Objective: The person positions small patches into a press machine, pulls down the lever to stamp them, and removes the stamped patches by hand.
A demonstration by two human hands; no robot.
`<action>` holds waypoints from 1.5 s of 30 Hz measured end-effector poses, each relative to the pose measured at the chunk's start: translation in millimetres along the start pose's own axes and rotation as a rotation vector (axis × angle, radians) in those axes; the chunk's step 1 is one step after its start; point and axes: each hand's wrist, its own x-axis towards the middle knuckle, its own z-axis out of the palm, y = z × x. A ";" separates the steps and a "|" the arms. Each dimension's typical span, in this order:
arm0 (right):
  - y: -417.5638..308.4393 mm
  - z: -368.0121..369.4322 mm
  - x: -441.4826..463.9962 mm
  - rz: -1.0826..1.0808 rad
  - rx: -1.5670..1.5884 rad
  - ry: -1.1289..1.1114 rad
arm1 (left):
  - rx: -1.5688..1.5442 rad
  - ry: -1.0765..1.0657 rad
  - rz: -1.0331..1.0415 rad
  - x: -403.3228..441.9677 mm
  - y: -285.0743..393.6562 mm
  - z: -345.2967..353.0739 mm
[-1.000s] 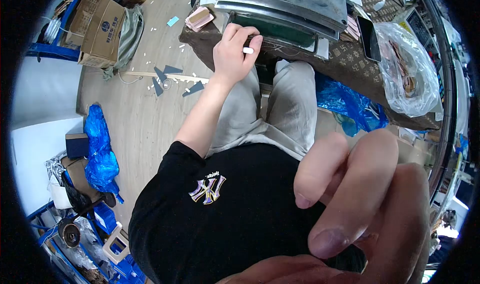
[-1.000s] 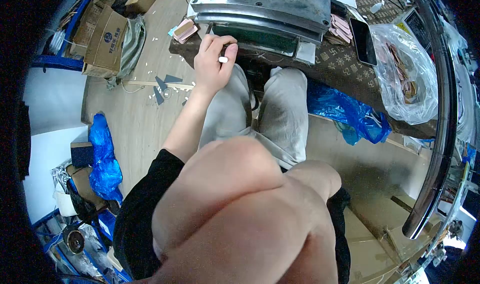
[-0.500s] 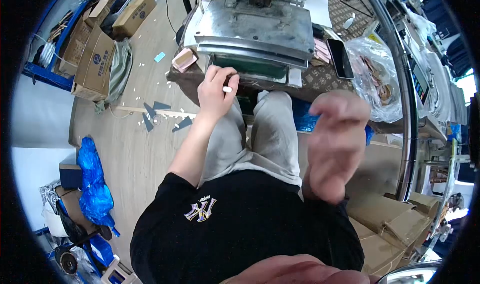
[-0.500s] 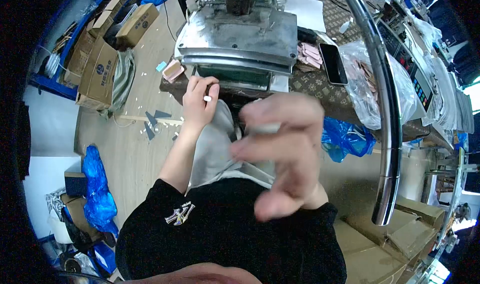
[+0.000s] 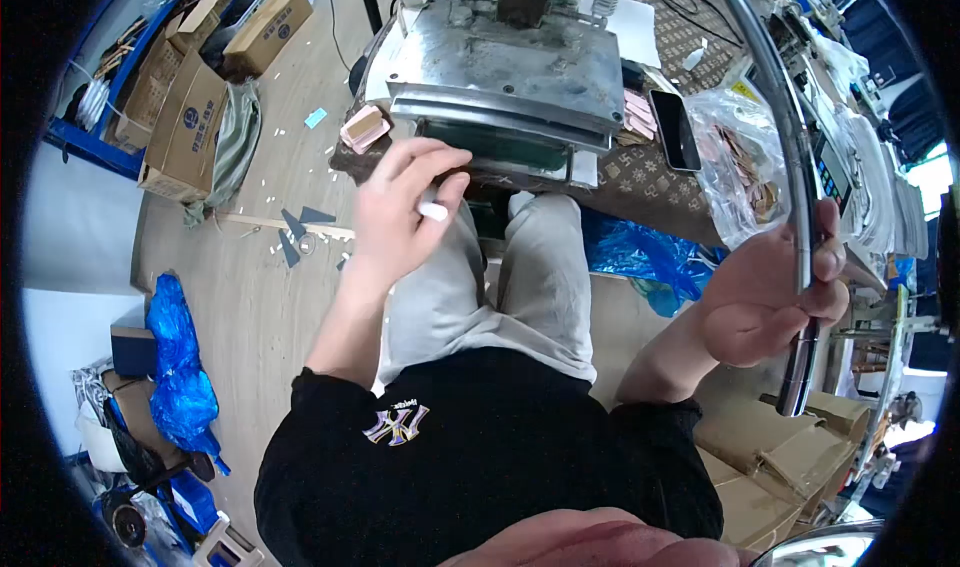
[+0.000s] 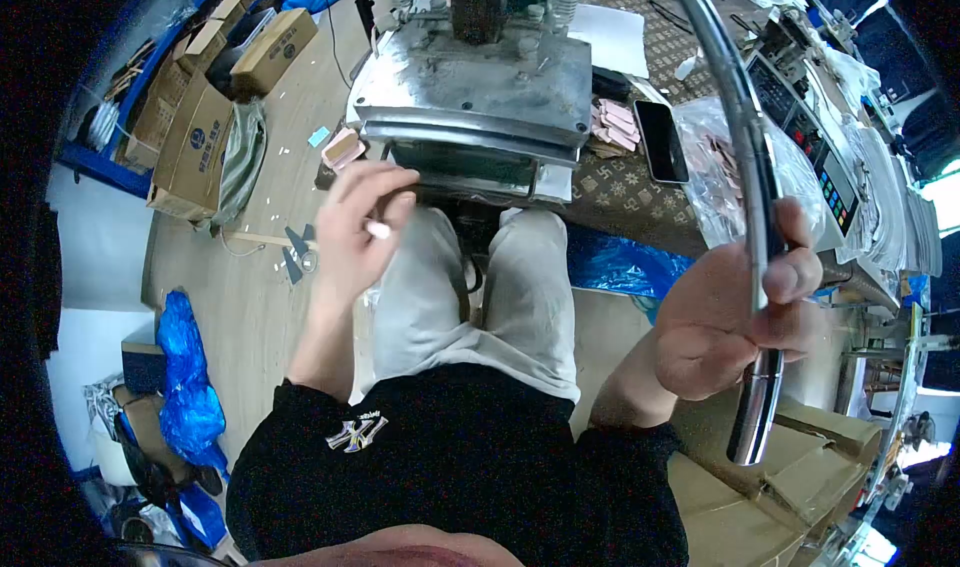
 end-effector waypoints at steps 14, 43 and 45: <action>-60.5 -9.7 73.7 0.325 -0.964 -1.165 | -0.176 -0.076 0.631 17.8 93.4 -157.7; -66.5 -17.9 75.9 0.335 -1.231 -1.514 | -0.215 -0.178 0.751 29.6 125.8 -133.9; -65.7 -18.9 77.3 0.295 -1.237 -1.545 | -0.205 -0.175 0.755 36.3 124.3 -130.3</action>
